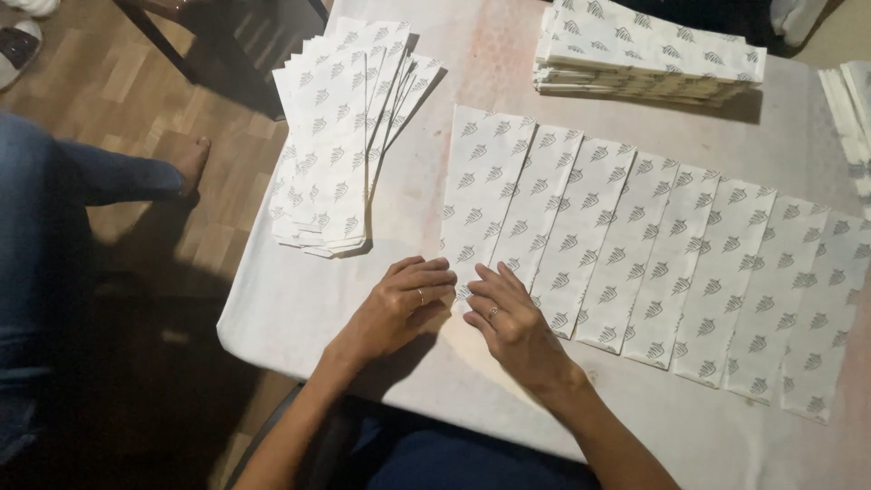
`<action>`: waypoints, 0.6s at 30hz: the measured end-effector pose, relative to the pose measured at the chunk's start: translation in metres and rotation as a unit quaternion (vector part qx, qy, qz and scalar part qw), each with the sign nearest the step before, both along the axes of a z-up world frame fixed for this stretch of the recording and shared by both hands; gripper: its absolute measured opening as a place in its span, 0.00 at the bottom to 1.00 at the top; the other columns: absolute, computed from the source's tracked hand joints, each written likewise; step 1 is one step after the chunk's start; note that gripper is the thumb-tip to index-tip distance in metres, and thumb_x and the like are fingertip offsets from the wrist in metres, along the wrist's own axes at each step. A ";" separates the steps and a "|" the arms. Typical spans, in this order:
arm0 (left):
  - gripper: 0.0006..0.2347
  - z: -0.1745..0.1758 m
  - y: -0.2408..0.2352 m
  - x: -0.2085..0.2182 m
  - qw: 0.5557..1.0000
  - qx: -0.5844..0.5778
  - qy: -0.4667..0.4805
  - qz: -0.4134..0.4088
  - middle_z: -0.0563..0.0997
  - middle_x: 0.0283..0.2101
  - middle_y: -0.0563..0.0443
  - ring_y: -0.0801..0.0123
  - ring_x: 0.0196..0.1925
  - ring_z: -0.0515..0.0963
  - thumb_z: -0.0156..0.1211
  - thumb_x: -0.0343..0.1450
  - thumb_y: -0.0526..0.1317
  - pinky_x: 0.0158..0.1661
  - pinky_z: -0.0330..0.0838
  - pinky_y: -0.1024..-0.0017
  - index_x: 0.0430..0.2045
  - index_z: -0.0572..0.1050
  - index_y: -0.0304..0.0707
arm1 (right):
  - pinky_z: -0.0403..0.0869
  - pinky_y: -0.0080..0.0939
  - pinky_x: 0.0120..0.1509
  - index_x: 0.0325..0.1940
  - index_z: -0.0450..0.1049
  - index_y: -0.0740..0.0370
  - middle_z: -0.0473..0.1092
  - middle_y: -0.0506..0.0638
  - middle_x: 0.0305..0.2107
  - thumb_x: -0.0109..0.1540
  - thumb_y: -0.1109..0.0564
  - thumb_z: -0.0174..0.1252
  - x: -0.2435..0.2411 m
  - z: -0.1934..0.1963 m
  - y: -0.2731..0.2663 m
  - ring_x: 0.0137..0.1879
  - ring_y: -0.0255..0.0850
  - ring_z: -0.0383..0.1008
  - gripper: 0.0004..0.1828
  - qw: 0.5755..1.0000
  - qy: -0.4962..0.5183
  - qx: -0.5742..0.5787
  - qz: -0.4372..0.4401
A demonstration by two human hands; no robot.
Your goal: Folding and gluing printed paper sheets to assemble paper bags.
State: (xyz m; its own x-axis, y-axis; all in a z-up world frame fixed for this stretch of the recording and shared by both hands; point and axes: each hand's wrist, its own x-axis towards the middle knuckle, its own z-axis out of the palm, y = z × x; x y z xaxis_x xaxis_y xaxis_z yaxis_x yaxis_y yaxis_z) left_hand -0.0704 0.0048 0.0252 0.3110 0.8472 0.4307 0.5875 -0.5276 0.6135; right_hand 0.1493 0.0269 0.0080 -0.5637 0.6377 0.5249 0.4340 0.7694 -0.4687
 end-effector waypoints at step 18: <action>0.04 -0.010 -0.003 0.013 0.995 0.056 0.012 0.078 0.88 0.39 0.46 0.57 0.51 0.85 0.72 0.66 0.32 0.58 0.73 0.53 0.31 0.85 0.37 | 0.71 0.62 0.69 0.32 0.77 0.66 0.75 0.54 0.38 0.59 0.64 0.67 -0.011 0.018 -0.003 0.59 0.56 0.77 0.05 0.998 -0.046 0.004 -0.043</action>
